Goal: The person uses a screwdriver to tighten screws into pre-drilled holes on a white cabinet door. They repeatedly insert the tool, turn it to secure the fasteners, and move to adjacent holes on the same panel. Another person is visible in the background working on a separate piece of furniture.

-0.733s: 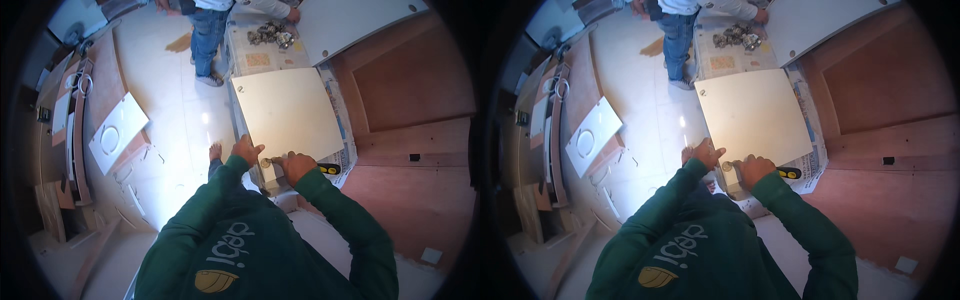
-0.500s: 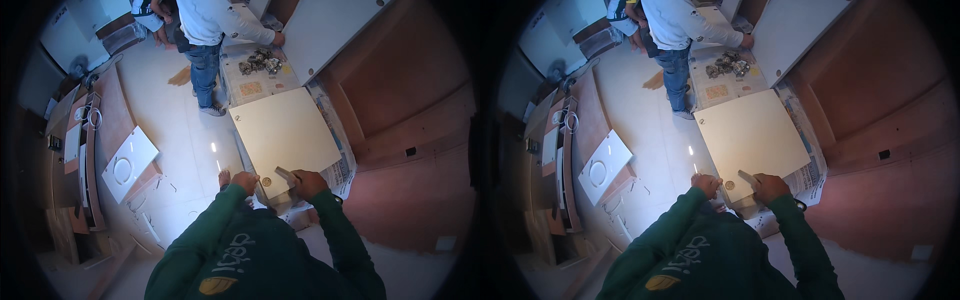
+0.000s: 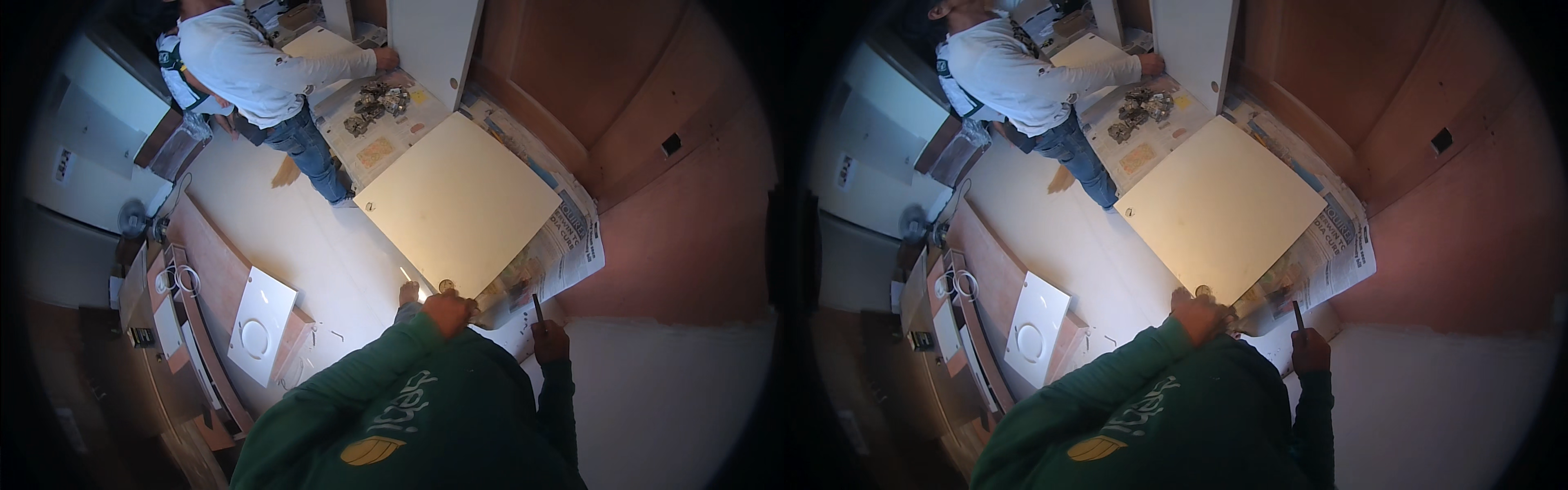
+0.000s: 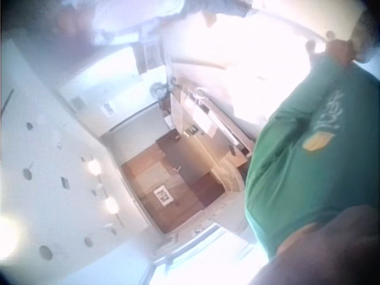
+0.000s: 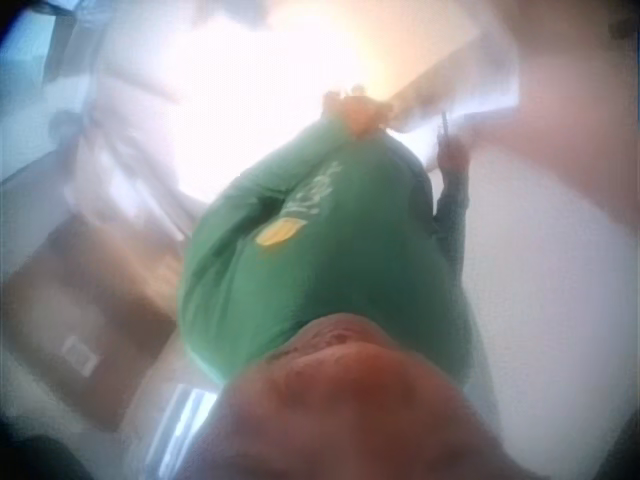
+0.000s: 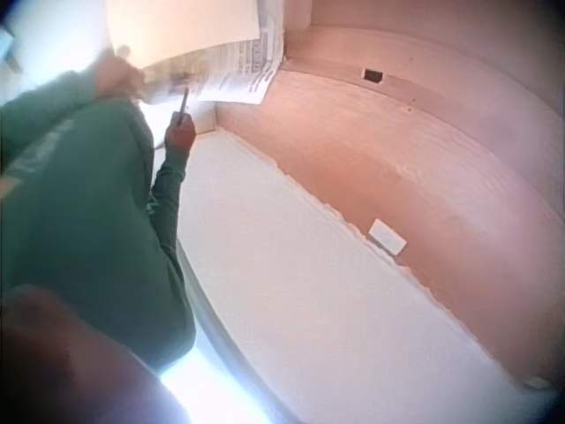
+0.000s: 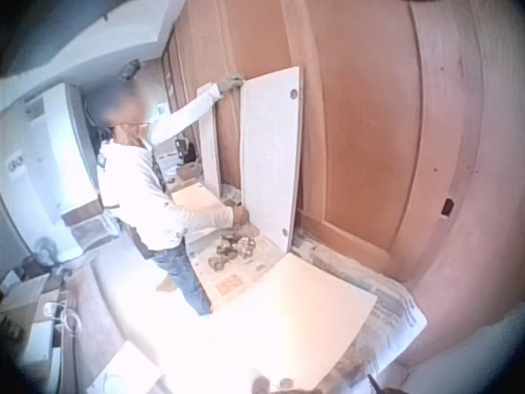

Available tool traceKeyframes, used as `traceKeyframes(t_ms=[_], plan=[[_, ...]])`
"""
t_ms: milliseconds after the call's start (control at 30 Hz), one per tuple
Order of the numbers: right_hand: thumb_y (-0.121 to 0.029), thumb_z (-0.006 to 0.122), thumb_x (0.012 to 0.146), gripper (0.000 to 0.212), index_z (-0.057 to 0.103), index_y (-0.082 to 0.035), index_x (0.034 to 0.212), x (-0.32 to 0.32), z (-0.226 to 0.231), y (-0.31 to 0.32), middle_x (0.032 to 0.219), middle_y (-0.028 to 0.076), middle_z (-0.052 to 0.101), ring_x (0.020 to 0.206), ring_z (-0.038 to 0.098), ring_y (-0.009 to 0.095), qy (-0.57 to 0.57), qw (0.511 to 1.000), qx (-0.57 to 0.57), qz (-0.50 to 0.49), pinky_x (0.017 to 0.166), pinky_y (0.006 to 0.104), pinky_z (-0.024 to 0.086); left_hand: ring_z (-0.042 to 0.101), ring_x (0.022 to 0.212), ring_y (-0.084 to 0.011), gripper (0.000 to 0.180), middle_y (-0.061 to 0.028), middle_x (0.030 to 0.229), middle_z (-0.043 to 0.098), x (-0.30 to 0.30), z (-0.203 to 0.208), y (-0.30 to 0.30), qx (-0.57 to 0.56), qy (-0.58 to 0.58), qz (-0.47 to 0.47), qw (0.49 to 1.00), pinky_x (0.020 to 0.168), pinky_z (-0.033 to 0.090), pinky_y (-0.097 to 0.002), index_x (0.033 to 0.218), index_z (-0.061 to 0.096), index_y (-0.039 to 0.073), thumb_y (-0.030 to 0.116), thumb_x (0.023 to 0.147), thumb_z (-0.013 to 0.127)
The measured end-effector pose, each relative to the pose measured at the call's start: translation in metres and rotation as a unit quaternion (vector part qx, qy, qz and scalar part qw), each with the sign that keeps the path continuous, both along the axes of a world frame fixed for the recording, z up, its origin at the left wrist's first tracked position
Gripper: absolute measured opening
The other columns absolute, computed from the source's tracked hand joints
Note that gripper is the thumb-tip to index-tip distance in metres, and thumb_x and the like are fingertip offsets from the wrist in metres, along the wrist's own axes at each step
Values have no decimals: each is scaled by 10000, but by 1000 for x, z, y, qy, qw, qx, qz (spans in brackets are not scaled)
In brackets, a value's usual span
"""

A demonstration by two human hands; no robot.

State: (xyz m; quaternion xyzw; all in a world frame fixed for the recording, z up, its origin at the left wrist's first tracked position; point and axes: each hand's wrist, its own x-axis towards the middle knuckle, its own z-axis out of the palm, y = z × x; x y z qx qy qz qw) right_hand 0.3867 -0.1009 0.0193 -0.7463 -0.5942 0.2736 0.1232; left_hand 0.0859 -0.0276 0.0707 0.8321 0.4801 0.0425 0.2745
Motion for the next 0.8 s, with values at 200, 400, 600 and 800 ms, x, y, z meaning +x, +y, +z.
traceKeyframes(t_ms=[200,400,600,800], plan=[[-395,481,1101,428,680,-26,1188,-8,-6,-18,1069,247,722,1003,686,450,71,991,48,-99,875,513,537,558,1322,-423,504,-292,1359,587,35,-1,21,-19,-275,-115,954,1046,500,-482,1387,550,7,331,1008,627],[-460,394,1132,555,672,-7,1289,-76,83,24,1156,259,727,1071,711,387,119,942,190,-249,910,468,539,489,1417,-465,831,-382,1488,484,71,27,9,-328,-286,-221,873,1208,377,-460,1578,297,-78,392,1002,669],[-391,506,1094,466,696,8,1241,-82,65,28,1047,271,739,976,714,459,45,954,86,-284,884,488,551,756,845,-200,297,-167,945,771,-11,66,66,-467,-330,-182,800,817,581,-330,1022,730,-37,225,1042,593],[-321,559,1045,390,704,-23,1252,-129,49,5,1018,266,741,979,733,426,40,941,5,-336,885,509,564,578,1268,-261,389,-120,1364,585,-152,-3,152,-57,-364,104,924,942,552,-331,1278,626,33,-78,906,604]])
